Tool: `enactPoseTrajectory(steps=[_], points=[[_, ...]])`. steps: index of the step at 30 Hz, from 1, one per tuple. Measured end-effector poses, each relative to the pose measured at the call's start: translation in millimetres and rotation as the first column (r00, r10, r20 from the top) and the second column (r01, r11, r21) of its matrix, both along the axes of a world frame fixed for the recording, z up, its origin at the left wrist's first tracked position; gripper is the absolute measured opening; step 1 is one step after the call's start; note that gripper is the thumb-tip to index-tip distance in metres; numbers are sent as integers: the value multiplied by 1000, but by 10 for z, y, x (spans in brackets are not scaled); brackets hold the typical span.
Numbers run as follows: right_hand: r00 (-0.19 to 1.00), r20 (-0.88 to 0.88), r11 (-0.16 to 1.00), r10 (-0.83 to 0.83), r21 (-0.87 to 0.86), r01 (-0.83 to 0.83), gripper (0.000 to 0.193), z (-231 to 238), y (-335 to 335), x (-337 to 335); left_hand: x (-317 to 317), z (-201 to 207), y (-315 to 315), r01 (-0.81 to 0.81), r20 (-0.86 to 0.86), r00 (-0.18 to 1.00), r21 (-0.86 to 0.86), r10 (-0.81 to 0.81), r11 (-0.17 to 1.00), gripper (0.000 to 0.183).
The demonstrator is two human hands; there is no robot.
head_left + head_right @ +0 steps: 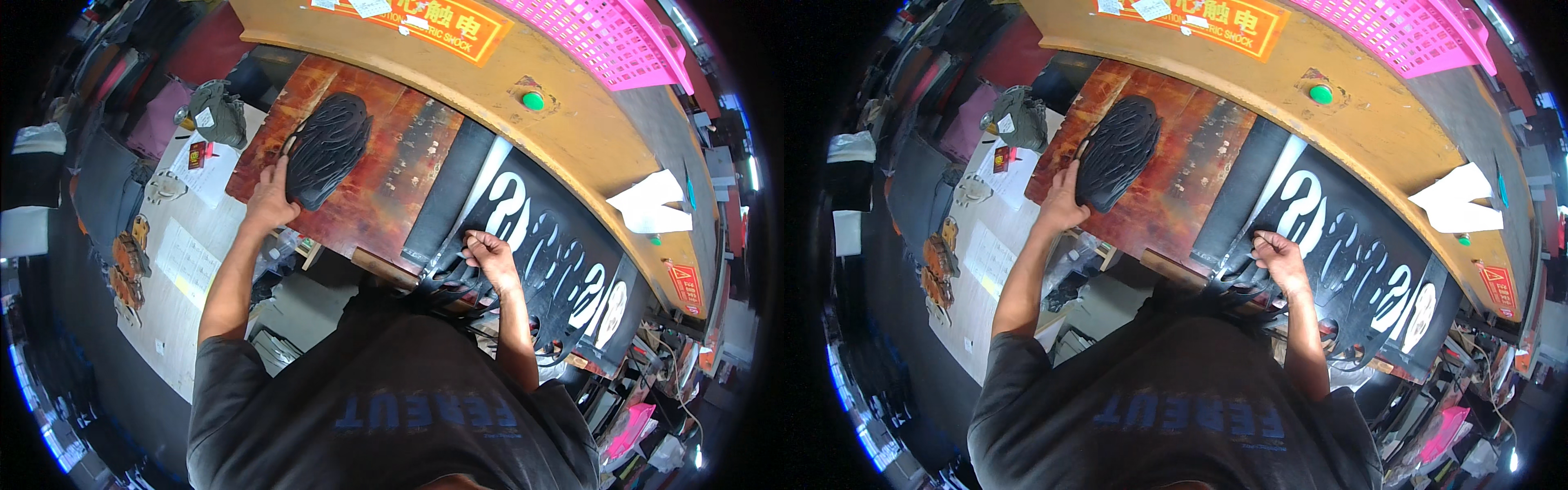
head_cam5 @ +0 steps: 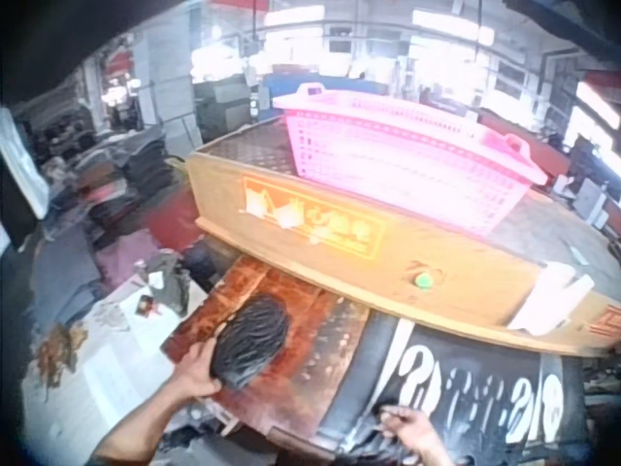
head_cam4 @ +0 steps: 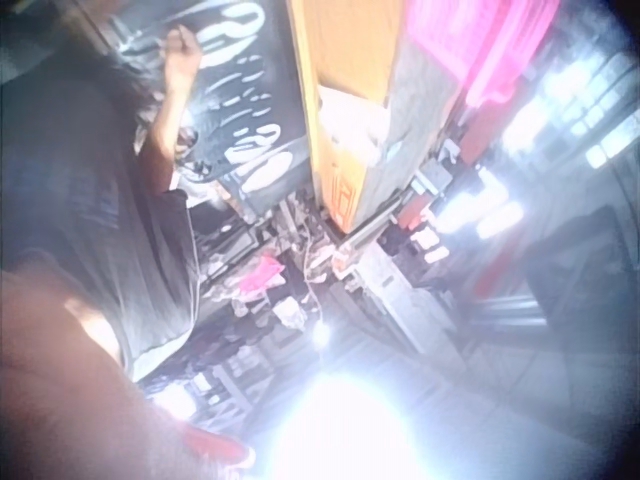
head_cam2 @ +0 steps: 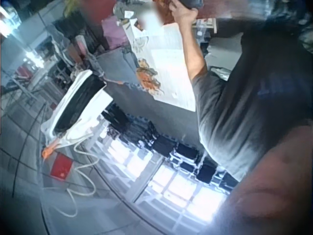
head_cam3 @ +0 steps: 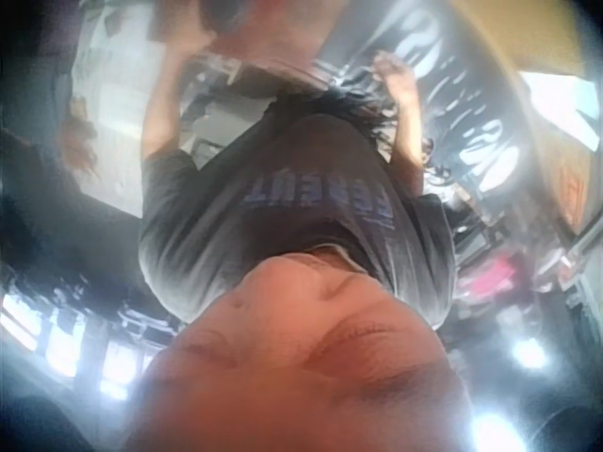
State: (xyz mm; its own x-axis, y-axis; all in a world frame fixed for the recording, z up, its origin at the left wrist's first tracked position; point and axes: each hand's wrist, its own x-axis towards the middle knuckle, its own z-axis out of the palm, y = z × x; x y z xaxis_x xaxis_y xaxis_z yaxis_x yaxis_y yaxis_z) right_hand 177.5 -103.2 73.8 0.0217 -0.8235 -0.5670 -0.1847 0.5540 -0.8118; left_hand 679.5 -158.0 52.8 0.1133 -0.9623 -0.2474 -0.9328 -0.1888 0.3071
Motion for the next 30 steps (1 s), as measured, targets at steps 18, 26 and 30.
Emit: enactPoseTrajectory(steps=[18, 26, 30], points=[[988, 18, 985, -153, -83, 154, 24, -215, -5, 74, -219, 702, -384, 427, 398, 867, -283, -300, 859, 24], [911, -335, 867, -238, -496, 44, 29, 127, 766, -600, -607, 243, 314, 333, 472, 858, -216, -200, 918, 66], [775, -434, 874, -460, -376, 309, 30, 245, 1015, -1411, -1631, 671, 518, 271, -458, 848, -58, -267, 961, 44]])
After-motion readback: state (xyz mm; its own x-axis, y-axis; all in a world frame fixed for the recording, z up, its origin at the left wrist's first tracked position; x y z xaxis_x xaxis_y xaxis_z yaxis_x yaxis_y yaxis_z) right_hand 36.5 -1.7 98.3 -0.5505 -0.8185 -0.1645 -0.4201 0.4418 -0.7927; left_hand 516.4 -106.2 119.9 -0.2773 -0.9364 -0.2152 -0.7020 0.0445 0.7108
